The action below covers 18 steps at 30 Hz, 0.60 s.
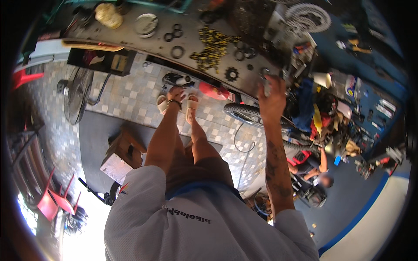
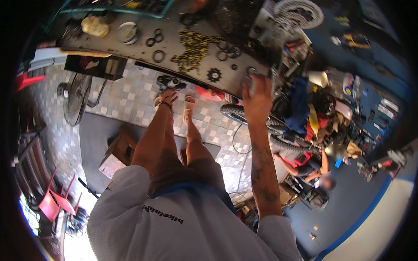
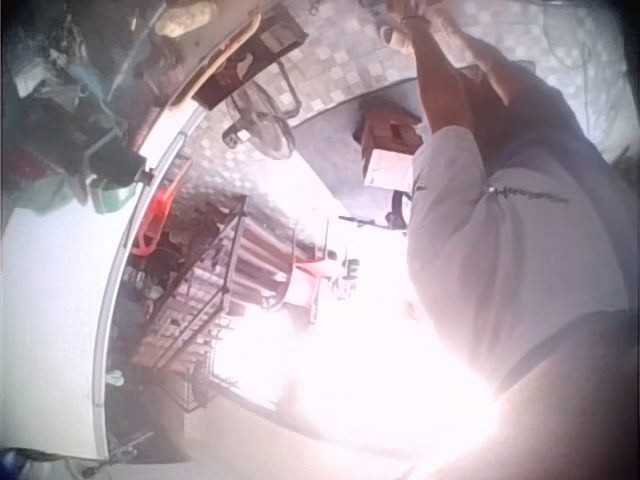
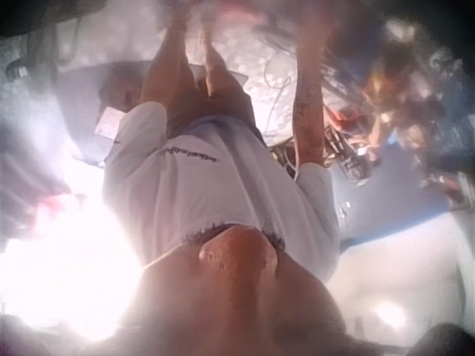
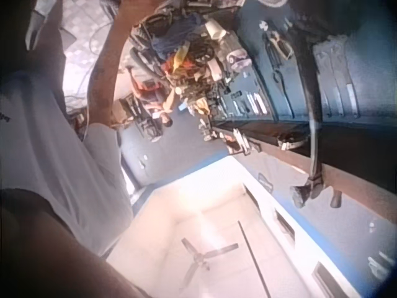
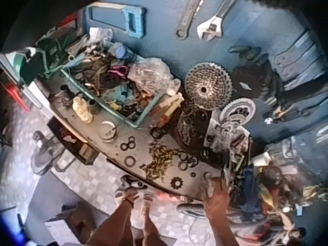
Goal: The person cleans a bicycle fork with a rag, then applies grease to a headset bearing using a small brush and installs the bearing into the bicycle frame's head tube. The person wipes the area and continues working on the headset assembly.
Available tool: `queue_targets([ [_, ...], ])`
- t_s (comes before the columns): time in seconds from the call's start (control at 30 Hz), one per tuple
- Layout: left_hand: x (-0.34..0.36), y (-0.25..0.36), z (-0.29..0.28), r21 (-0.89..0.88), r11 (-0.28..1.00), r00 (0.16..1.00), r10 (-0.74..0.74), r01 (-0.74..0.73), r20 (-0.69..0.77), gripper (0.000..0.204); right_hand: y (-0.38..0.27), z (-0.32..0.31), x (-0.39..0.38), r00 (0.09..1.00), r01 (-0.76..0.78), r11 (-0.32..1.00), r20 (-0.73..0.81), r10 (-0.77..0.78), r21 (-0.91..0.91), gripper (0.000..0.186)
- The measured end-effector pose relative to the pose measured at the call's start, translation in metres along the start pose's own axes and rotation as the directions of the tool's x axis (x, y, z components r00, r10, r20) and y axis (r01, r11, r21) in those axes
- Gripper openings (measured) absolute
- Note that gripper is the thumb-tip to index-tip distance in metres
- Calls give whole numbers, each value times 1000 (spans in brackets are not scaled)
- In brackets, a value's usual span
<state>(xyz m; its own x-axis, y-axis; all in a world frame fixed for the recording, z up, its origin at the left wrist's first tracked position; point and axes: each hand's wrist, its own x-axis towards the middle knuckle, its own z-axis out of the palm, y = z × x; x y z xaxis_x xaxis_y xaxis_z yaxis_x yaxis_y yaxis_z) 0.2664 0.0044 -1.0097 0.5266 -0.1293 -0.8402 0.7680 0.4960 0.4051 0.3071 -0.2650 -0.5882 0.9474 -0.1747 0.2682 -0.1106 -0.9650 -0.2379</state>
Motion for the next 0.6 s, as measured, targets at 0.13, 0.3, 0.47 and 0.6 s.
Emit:
queue_targets([
  [0.13, 4, -2, -25, 245, 964, 995, -90, 100, -53, 49, 19, 12, 6, 998, -54, 997, 40, 56, -53, 17],
  [0.3, -84, 25, -12, 572, 808, 785, -259, -143, 562, 28, 29, 7, 11, 980, -201, 973, 35, 198, 113, 17],
  [0.47, -266, 71, 136, 821, 526, 542, -634, -220, 551, 28, 70, -60, -24, 754, -575, 354, 311, 578, 737, 27],
  [0.6, -360, 92, 311, 594, 563, 419, -420, -574, 805, 28, 142, -165, -103, 747, -427, 386, 78, 660, 818, 25],
])
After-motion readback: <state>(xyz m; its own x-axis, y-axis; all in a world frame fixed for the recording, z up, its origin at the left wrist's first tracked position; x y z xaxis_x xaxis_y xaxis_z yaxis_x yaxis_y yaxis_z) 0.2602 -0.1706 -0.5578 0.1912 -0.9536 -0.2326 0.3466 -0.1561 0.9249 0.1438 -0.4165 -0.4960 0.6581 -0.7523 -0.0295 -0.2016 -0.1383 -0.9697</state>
